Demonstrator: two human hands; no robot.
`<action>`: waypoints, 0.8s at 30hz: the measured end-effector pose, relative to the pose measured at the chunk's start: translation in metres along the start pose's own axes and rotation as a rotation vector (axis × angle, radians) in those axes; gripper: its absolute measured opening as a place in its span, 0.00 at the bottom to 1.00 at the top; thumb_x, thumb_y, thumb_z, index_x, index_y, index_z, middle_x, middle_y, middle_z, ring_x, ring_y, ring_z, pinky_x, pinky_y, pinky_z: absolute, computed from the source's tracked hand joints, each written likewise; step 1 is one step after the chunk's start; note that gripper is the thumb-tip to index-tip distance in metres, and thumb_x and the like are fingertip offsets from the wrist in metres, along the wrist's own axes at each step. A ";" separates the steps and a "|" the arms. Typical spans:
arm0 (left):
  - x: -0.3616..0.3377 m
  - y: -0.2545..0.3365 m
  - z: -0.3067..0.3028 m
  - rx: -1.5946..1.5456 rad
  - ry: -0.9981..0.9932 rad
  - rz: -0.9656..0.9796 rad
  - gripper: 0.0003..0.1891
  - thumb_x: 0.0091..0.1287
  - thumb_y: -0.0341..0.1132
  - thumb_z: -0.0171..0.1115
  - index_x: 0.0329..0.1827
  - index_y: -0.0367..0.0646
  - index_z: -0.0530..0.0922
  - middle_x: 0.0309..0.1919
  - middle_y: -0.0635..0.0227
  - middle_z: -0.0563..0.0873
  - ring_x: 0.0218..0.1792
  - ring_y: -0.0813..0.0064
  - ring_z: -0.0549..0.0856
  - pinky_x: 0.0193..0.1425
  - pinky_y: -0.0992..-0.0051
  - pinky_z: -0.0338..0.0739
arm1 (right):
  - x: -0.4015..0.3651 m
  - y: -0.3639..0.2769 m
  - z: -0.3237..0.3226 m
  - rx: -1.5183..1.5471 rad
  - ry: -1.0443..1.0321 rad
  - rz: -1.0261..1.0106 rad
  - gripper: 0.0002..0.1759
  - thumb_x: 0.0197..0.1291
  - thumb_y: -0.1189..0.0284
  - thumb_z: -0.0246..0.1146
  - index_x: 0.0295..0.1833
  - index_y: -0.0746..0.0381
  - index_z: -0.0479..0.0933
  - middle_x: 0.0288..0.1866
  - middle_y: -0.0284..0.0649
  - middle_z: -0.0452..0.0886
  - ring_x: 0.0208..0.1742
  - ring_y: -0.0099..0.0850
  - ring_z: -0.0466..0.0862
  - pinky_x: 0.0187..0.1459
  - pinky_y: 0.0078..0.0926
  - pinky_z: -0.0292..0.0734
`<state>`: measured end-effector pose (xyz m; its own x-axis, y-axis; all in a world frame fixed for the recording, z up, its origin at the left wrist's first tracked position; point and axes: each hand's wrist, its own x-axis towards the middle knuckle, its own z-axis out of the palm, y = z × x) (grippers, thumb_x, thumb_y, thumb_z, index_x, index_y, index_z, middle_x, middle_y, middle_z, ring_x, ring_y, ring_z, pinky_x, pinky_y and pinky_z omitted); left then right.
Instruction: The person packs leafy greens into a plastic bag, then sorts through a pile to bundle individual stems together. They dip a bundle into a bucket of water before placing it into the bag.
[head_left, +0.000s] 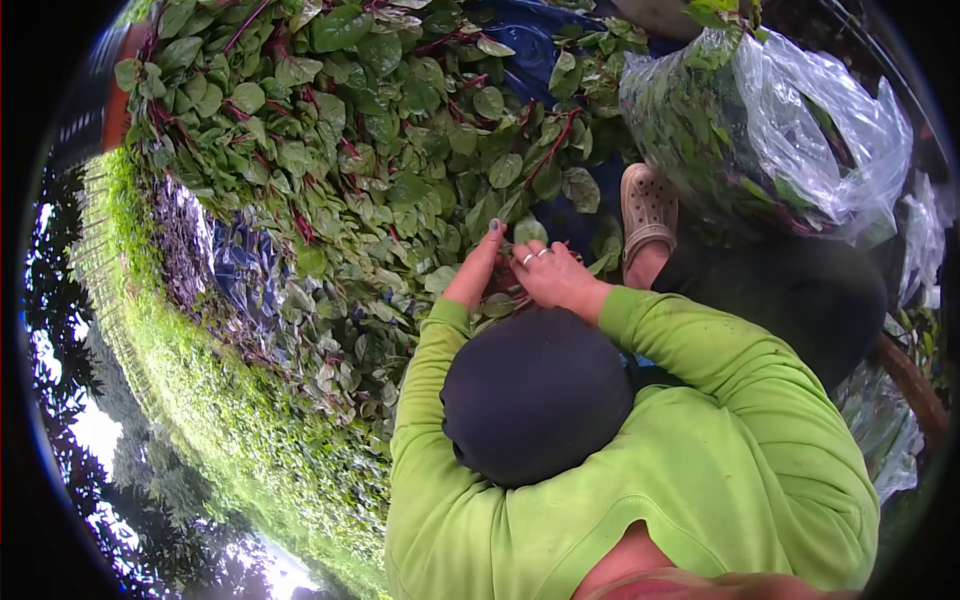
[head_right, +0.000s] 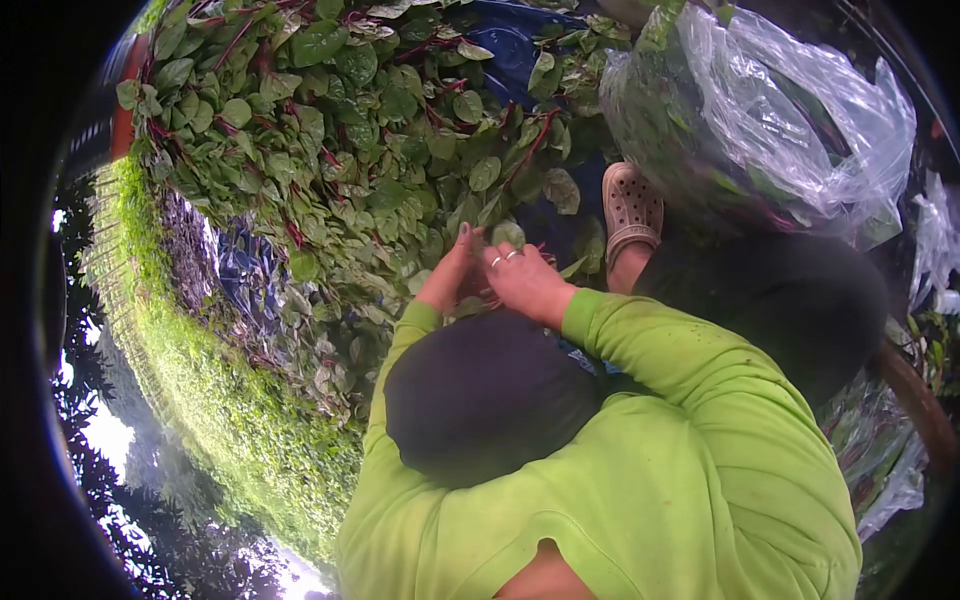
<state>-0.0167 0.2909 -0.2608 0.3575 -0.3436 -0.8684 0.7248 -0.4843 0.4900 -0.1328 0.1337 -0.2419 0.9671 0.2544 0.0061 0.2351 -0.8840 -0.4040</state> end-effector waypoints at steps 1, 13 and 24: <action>0.003 0.005 0.001 -0.011 -0.036 -0.022 0.45 0.72 0.74 0.47 0.73 0.41 0.71 0.48 0.61 0.86 0.47 0.70 0.86 0.52 0.69 0.82 | 0.002 0.000 -0.002 -0.046 0.073 -0.015 0.17 0.57 0.67 0.63 0.51 0.63 0.79 0.50 0.41 0.81 0.55 0.37 0.82 0.45 0.39 0.78; 0.101 0.096 0.071 1.367 0.735 0.721 0.29 0.60 0.49 0.74 0.57 0.39 0.75 0.53 0.56 0.82 0.56 0.53 0.83 0.54 0.54 0.80 | 0.006 0.015 0.006 0.098 -0.124 0.022 0.10 0.58 0.65 0.63 0.43 0.58 0.80 0.38 0.41 0.86 0.45 0.40 0.87 0.47 0.42 0.76; 0.088 0.091 0.024 0.878 0.523 1.027 0.21 0.55 0.24 0.60 0.54 0.39 0.84 0.48 0.51 0.82 0.50 0.49 0.83 0.56 0.57 0.78 | 0.005 0.013 0.015 0.056 -0.018 -0.034 0.08 0.59 0.66 0.59 0.39 0.58 0.80 0.37 0.42 0.86 0.43 0.40 0.87 0.44 0.39 0.75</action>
<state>0.0668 0.1978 -0.2907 0.7967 -0.6019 0.0543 -0.4984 -0.6035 0.6224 -0.1268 0.1294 -0.2609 0.9566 0.2913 0.0043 0.2614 -0.8515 -0.4545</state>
